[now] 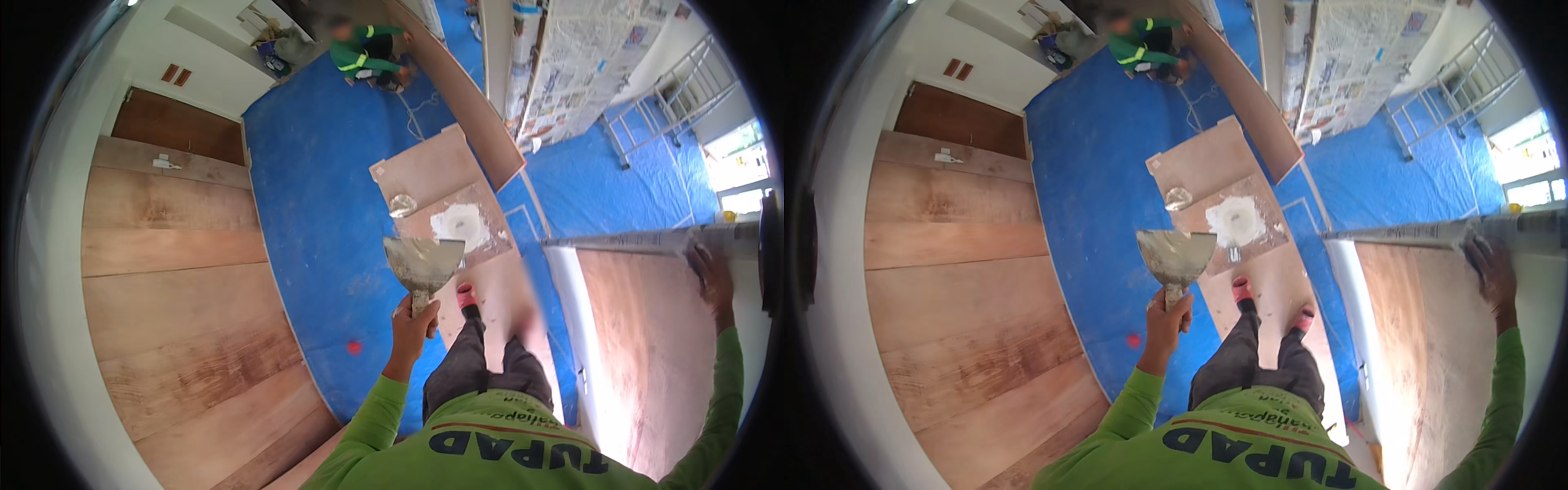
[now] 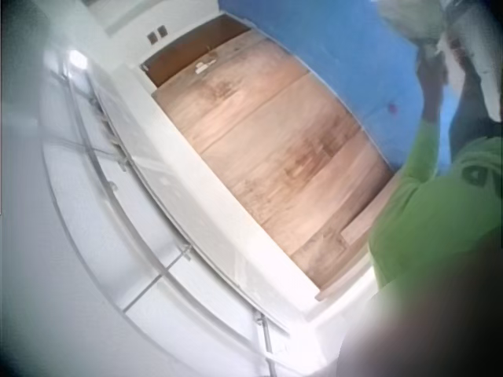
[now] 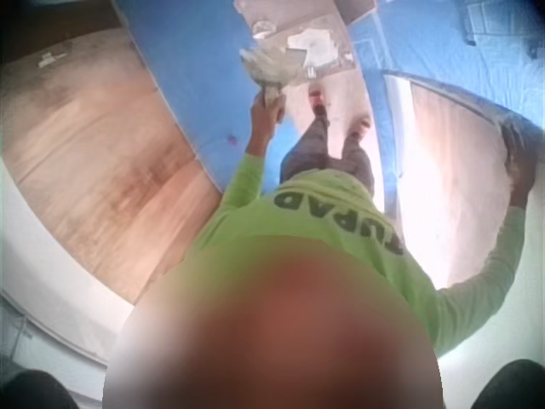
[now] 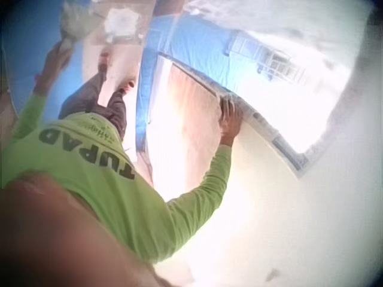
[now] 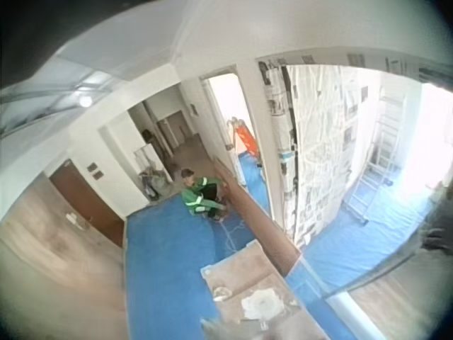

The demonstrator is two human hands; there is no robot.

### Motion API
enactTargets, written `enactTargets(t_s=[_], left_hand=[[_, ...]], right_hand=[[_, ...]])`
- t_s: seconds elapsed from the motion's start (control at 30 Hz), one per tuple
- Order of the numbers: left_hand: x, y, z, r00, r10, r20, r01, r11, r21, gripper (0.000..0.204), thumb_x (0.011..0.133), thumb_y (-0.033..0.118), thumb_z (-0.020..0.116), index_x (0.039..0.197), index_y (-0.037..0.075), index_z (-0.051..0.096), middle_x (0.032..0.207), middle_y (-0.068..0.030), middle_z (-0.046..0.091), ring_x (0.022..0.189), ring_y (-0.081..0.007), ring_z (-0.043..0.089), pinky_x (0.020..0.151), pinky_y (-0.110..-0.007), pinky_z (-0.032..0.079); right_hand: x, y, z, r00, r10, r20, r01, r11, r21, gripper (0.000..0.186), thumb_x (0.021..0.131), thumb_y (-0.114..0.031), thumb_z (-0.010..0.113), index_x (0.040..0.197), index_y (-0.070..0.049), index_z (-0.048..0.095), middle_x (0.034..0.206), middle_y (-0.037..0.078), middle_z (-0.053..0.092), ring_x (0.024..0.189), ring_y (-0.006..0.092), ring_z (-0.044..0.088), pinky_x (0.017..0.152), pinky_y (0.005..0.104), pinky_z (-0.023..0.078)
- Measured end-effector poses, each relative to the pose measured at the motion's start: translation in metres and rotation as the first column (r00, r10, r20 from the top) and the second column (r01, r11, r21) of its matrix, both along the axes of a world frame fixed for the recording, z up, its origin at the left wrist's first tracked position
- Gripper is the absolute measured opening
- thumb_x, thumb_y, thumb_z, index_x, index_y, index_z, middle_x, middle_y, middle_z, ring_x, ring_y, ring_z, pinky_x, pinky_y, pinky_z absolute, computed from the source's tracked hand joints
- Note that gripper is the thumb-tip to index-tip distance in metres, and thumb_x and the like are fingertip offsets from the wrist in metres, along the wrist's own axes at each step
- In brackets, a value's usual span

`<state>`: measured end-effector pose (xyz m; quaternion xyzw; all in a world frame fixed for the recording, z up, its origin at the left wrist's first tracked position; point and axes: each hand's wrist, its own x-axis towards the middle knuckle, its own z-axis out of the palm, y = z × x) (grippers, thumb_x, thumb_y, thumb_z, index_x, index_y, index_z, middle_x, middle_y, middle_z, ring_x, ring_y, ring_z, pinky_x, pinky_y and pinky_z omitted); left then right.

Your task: The person applies white plaster to a ceiling using a trowel and a smaller scraper. They repeatedly scoop plaster from a board on the floor and spread it on the ceiling surface, smoothing it with the tools.

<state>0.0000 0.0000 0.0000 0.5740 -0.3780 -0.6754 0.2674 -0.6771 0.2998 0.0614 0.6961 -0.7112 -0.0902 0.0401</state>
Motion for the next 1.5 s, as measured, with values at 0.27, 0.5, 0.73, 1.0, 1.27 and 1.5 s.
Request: enactTargets(t_s=[0.27,0.5,0.73,1.0,1.27,1.5], left_hand=[[-0.018,0.015,-0.017,0.997,0.02,-0.077,-0.02,1.0,-0.001,0.017,0.096,0.015,0.078,0.107,0.007,0.067,0.068,-0.0001,0.06,0.048,-0.0083,0.051,0.043,-0.026,0.038],[-0.005,0.041,0.014,0.998,0.028,-0.055,-0.034,0.994,-0.099,0.016,0.096,0.015,0.078,0.104,0.008,0.066,0.067,0.0007,0.06,0.048,-0.0076,0.051,0.042,-0.026,0.038],[-0.011,0.097,0.064,0.997,0.038,-0.066,-0.05,0.983,-0.177,0.016,0.097,0.015,0.076,0.104,0.006,0.065,0.067,-0.0002,0.06,0.046,-0.0078,0.049,0.042,-0.026,0.037],[-0.009,0.161,0.099,0.999,0.022,-0.03,-0.032,0.934,-0.357,0.016,0.097,0.016,0.077,0.106,0.007,0.067,0.069,0.0006,0.06,0.05,-0.0074,0.051,0.042,-0.025,0.037],[0.002,0.214,0.136,0.993,0.105,0.047,-0.073,0.894,-0.442,0.018,0.097,0.018,0.076,0.109,0.006,0.068,0.07,0.0017,0.058,0.051,-0.0065,0.049,0.043,-0.025,0.036],[0.003,0.228,0.154,0.983,0.142,-0.116,-0.179,0.879,-0.442,0.019,0.099,0.015,0.076,0.112,0.005,0.067,0.07,-0.0004,0.061,0.05,-0.007,0.05,0.043,-0.024,0.037]], right_hand=[[0.011,-0.018,0.025,0.999,0.025,-0.029,-0.026,0.998,-0.058,0.054,0.086,-0.009,0.064,0.14,-0.013,0.067,0.138,0.014,0.065,0.127,0.0405,0.059,0.115,0.0545,0.045],[0.041,-0.029,0.04,0.991,0.101,0.089,-0.088,0.987,-0.137,0.06,0.083,-0.004,0.066,0.142,-0.013,0.065,0.135,0.014,0.066,0.123,0.0405,0.06,0.112,0.0534,0.046],[0.034,-0.023,0.043,0.988,0.149,0.025,-0.14,0.964,-0.226,0.055,0.088,-0.004,0.065,0.142,-0.015,0.065,0.13,0.009,0.069,0.119,0.033,0.062,0.106,0.0474,0.048],[0.028,-0.018,0.031,0.998,0.058,0.031,-0.05,0.978,-0.202,0.062,0.09,-0.007,0.067,0.149,-0.02,0.059,0.14,0.005,0.066,0.124,0.0312,0.06,0.113,0.0427,0.047],[0.025,-0.014,0.028,0.996,-0.017,0.088,0.033,0.981,-0.189,0.054,0.097,-0.007,0.058,0.15,-0.019,0.059,0.139,0.009,0.067,0.129,0.031,0.06,0.115,0.0427,0.046],[0.022,-0.021,0.034,0.987,0.036,0.16,-0.004,0.98,-0.199,0.049,0.099,-0.008,0.058,0.148,-0.018,0.061,0.135,0.015,0.068,0.124,0.0373,0.06,0.11,0.0488,0.047]])
